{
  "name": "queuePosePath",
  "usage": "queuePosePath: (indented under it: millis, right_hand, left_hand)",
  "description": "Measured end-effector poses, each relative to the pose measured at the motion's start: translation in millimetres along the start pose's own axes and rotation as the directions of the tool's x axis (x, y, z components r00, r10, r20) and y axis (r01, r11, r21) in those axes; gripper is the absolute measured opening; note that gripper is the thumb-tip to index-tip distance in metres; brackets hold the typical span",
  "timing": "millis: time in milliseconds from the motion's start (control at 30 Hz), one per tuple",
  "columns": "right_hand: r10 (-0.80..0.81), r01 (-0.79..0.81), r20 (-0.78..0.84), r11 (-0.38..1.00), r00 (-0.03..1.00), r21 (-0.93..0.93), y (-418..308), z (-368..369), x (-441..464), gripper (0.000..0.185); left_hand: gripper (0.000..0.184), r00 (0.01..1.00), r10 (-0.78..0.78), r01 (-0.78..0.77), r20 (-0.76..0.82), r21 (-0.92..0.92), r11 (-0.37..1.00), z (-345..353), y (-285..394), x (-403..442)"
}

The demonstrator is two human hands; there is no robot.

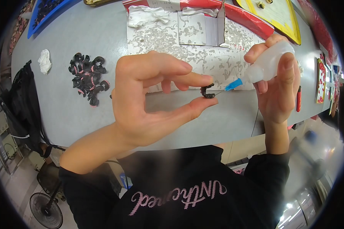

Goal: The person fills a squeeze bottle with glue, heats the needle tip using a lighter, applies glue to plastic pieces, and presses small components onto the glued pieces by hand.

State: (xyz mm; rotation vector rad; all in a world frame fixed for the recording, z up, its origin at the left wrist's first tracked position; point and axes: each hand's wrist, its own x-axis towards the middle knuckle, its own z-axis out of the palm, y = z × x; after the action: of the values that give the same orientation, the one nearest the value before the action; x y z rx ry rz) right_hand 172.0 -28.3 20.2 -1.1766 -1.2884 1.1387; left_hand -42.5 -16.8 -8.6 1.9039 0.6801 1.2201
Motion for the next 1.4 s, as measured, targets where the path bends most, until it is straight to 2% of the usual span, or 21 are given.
queuePosePath:
  millis: [233,367,1400]
  right_hand:
    - [0.126,-0.123,-0.027,0.989,0.992,0.087,-0.4,6.6,0.0,0.042]
    - [0.13,-0.129,-0.013,0.988,0.991,0.088,0.6,6.6,-0.4,0.041]
    - [0.13,-0.129,-0.012,0.99,0.992,0.061,0.6,4.4,0.7,0.04]
  left_hand:
    - [0.07,1.0,0.019,-0.019,0.023,-0.005,1.0,-1.4,-0.6,1.8]
    - [0.07,0.994,0.049,-0.051,0.099,0.017,0.999,-6.3,0.0,5.1]
    - [0.072,0.989,0.044,-0.055,0.143,0.073,0.996,-11.2,2.7,6.7]
